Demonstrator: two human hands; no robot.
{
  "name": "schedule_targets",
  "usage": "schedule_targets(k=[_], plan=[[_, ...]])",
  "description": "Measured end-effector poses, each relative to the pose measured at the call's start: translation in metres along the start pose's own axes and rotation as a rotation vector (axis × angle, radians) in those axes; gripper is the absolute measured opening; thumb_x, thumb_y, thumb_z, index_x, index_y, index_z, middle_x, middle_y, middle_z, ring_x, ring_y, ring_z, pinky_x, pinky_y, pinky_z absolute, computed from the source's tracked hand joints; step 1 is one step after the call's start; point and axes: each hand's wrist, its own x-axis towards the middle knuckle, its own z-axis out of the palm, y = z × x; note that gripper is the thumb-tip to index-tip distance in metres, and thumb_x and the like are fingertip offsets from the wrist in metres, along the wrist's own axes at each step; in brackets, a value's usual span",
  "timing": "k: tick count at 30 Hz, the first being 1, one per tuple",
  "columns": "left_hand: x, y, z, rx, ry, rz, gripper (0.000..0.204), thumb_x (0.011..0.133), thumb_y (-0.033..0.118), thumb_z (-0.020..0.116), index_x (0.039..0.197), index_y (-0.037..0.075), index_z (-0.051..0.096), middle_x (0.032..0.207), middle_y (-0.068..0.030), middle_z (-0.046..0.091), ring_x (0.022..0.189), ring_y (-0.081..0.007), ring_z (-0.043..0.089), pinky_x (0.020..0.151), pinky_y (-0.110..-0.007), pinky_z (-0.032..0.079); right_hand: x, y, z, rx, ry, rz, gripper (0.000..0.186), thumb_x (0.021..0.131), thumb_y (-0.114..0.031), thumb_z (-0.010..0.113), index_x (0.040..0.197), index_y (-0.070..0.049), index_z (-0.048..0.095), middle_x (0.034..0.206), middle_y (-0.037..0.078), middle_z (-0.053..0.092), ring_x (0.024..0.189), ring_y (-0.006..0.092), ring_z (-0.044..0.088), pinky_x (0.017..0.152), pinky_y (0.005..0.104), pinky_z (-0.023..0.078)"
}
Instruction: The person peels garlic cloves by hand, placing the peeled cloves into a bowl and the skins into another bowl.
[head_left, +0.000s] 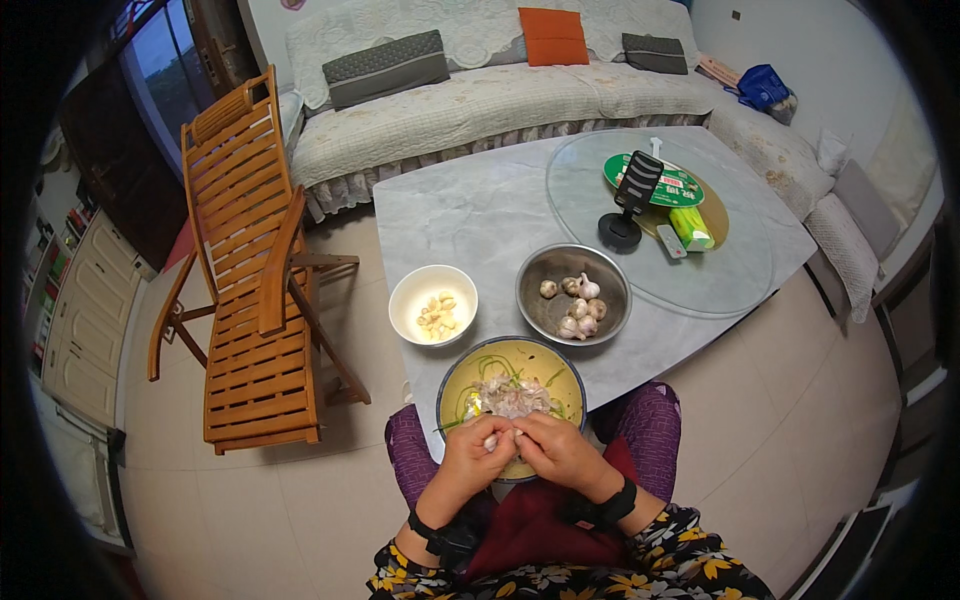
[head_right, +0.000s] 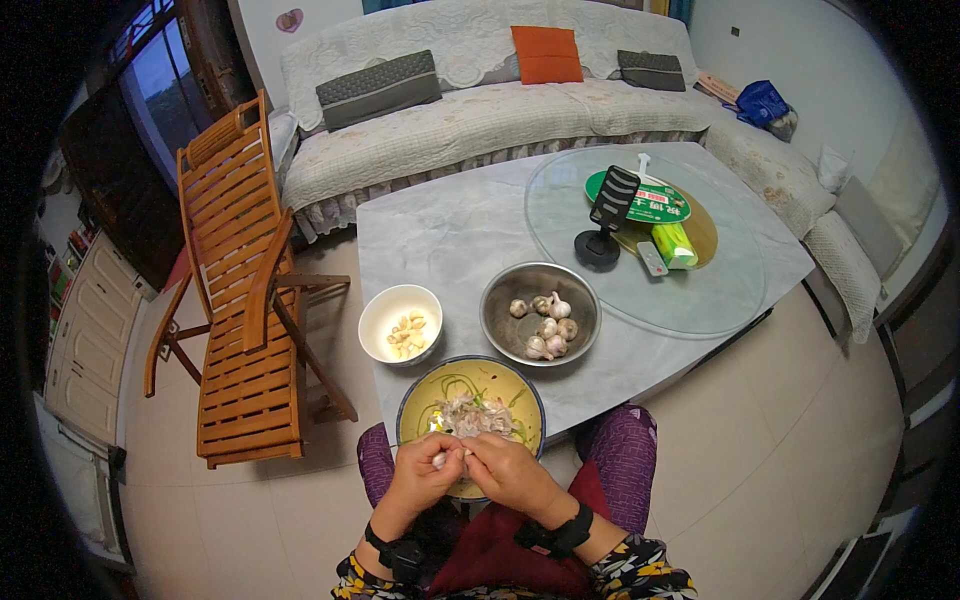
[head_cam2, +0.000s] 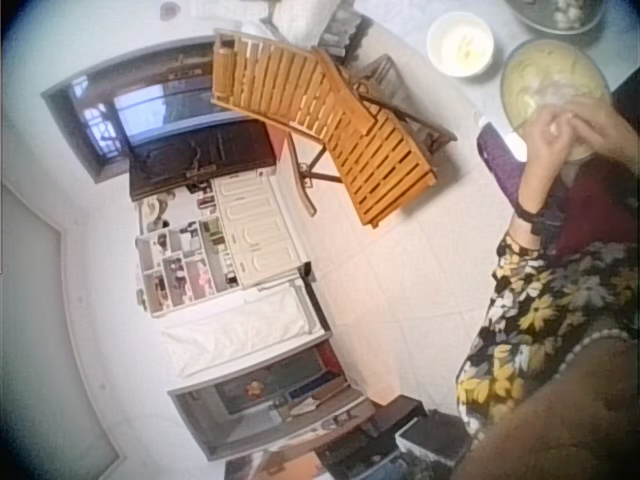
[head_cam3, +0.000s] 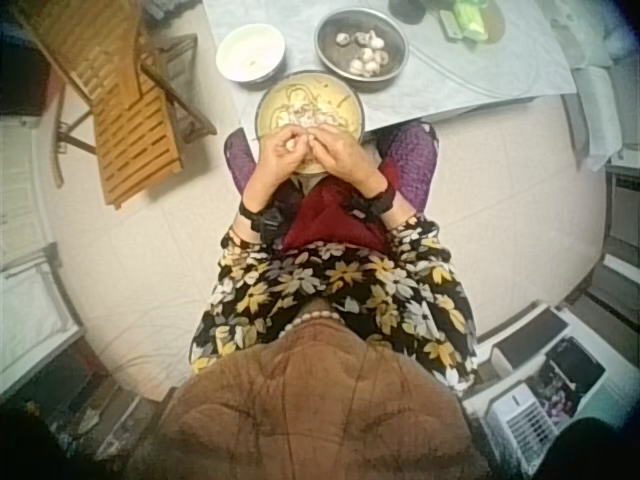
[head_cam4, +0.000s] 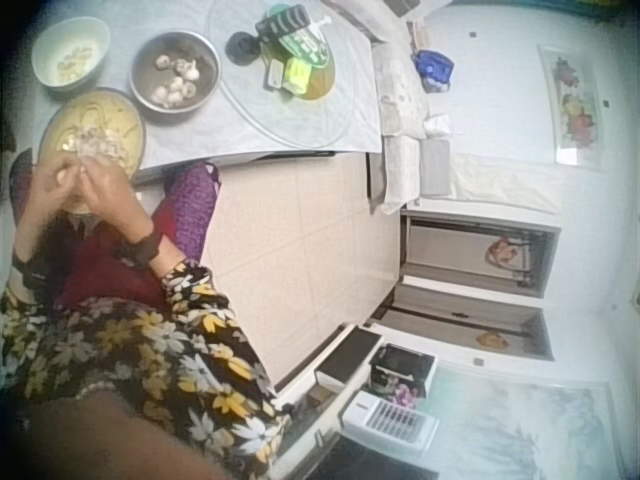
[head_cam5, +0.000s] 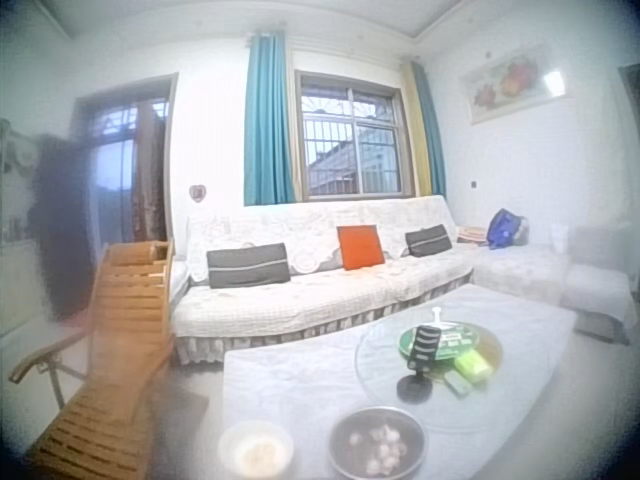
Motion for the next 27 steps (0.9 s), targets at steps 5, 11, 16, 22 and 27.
schedule_targets(k=[5,11,16,22,27], plan=[[-0.002,0.001,-0.002,-0.015,-0.011,-0.055,0.008,0.075,0.007,0.056,0.076,-0.001,0.056,0.068,-0.0065,0.058,0.062,-0.01,0.053,0.056,-0.023,0.043,0.0,0.005,0.002,0.042,0.024,-0.029,0.02,0.075,-0.004,0.049,0.093,0.005,0.051,0.079,0.018,0.054,0.07,0.0323,0.053,0.063,0.0356,0.043],[-0.003,0.001,-0.002,0.016,-0.022,0.004,0.008,0.077,0.007,0.055,0.079,-0.001,0.055,0.069,-0.0073,0.058,0.062,-0.0117,0.054,0.056,-0.023,0.043,-0.001,0.005,0.001,0.045,0.01,-0.016,0.02,0.075,-0.003,0.048,0.094,0.004,0.051,0.08,0.018,0.053,0.071,0.0325,0.053,0.063,0.0355,0.043],[-0.001,0.003,0.0,0.082,-0.022,0.056,0.007,0.076,0.006,0.054,0.078,0.0,0.055,0.068,-0.0081,0.057,0.061,-0.0134,0.054,0.056,-0.024,0.043,-0.001,0.005,0.002,0.019,-0.043,0.002,0.02,0.076,-0.004,0.047,0.094,0.003,0.051,0.078,0.018,0.053,0.07,0.0321,0.052,0.062,0.0355,0.042],[-0.002,-0.004,0.003,0.071,0.025,0.04,0.007,0.076,0.007,0.054,0.076,0.0,0.052,0.066,-0.0078,0.055,0.058,-0.0128,0.052,0.054,-0.024,0.042,-0.002,0.004,0.007,0.14,0.03,0.035,0.02,0.076,-0.005,0.047,0.094,0.003,0.052,0.076,0.016,0.053,0.067,0.0283,0.053,0.059,0.032,0.042],[-0.005,-0.007,0.004,0.006,0.008,-0.038,0.008,0.079,0.008,0.051,0.077,0.001,0.049,0.066,-0.002,0.052,0.058,-0.0078,0.047,0.053,-0.021,0.04,-0.009,0.013,0.013,0.281,0.019,0.176,0.019,0.079,-0.007,0.046,0.094,0.003,0.053,0.073,0.013,0.055,0.063,0.021,0.054,0.057,0.028,0.042]])
